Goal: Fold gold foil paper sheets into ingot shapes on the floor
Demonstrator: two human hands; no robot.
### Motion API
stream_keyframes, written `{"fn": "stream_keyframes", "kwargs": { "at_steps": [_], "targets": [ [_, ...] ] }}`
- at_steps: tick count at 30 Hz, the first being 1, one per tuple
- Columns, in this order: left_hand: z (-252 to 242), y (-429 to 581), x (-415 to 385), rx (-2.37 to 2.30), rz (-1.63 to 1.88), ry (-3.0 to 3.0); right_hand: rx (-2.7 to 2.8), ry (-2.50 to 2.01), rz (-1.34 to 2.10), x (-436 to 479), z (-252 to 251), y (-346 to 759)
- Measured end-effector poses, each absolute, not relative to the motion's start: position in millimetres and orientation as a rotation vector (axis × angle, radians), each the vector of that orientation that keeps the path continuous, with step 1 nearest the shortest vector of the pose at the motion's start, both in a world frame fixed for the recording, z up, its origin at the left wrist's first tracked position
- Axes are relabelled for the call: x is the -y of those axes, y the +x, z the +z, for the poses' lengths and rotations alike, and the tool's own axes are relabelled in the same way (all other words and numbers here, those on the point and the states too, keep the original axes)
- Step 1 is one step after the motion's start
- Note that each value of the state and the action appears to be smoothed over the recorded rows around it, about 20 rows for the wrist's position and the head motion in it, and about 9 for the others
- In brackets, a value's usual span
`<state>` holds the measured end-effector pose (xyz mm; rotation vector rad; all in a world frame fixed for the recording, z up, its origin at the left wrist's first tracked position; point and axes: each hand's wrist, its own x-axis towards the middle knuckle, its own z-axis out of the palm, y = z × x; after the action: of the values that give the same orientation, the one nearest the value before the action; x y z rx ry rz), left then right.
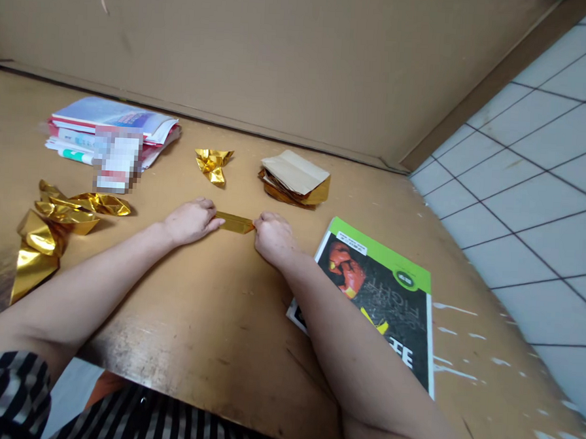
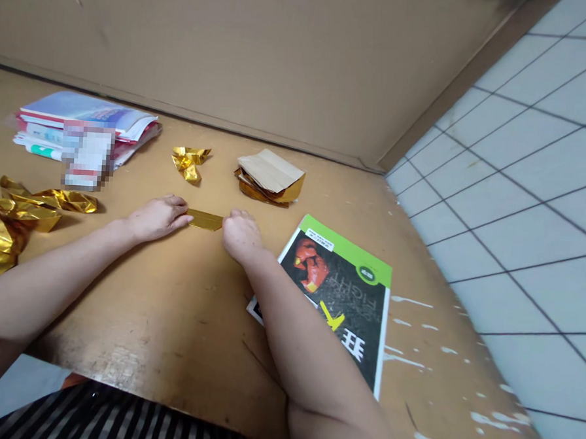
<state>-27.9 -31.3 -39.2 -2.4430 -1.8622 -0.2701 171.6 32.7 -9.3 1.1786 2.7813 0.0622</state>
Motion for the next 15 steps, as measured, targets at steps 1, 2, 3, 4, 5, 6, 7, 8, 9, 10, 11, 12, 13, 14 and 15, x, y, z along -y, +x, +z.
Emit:
{"fn": "stream_keyframes", "kwargs": {
  "at_steps": [1, 2, 3, 4, 5, 6, 7, 8, 9, 10, 11, 12, 13, 14, 15],
  "targets": [
    [-40, -29, 31, 1.864, -0.284, -2.446, -2.776, 1.186, 0.061, -33, -9, 172],
    [-41, -31, 30, 1.864, -0.299, -2.447, -2.771, 1.195, 0.06, -34, -9, 173],
    [-42, -32, 30, 1.861, -0.316, -2.445, -2.767, 1.202, 0.057, -35, -8, 173],
    [-43, -32, 29, 1.857, -0.334, -2.437, -2.766, 1.21, 0.053, -35, -8, 174],
    [-44, -33, 29, 1.855, -0.353, -2.423, -2.768, 1.22, 0.047, -36, -7, 174],
    [-45, -33, 28, 1.859, -0.372, -2.404, -2.776, 1.224, 0.04, -36, -7, 175],
    [-46, -33, 27, 1.869, -0.392, -2.383, -2.79, 1.231, 0.037, -36, -8, 175],
    [-47, -33, 26, 1.885, -0.412, -2.362, -2.806, 1.241, 0.039, -36, -8, 175],
    [-47, -32, 25, 1.908, -0.433, -2.341, -2.821, 1.254, 0.043, -36, -9, 175],
    [-48, -32, 24, 1.933, -0.453, -2.322, -2.834, 1.27, 0.05, -37, -11, 174],
    [-49, -32, 23, 1.957, -0.473, -2.306, -2.842, 1.291, 0.057, -37, -12, 174],
    [-50, -31, 22, 1.976, -0.495, -2.294, -2.846, 1.313, 0.06, -38, -14, 174],
    [-51, -31, 21, 1.99, -0.519, -2.285, -2.849, 1.335, 0.06, -39, -16, 173],
    [-52, -31, 21, 2.0, -0.543, -2.279, -2.853, 1.352, 0.057, -40, -18, 173],
    [-53, -31, 20, 2.006, -0.566, -2.276, -2.863, 1.365, 0.053, -41, -20, 173]
  ]
}}
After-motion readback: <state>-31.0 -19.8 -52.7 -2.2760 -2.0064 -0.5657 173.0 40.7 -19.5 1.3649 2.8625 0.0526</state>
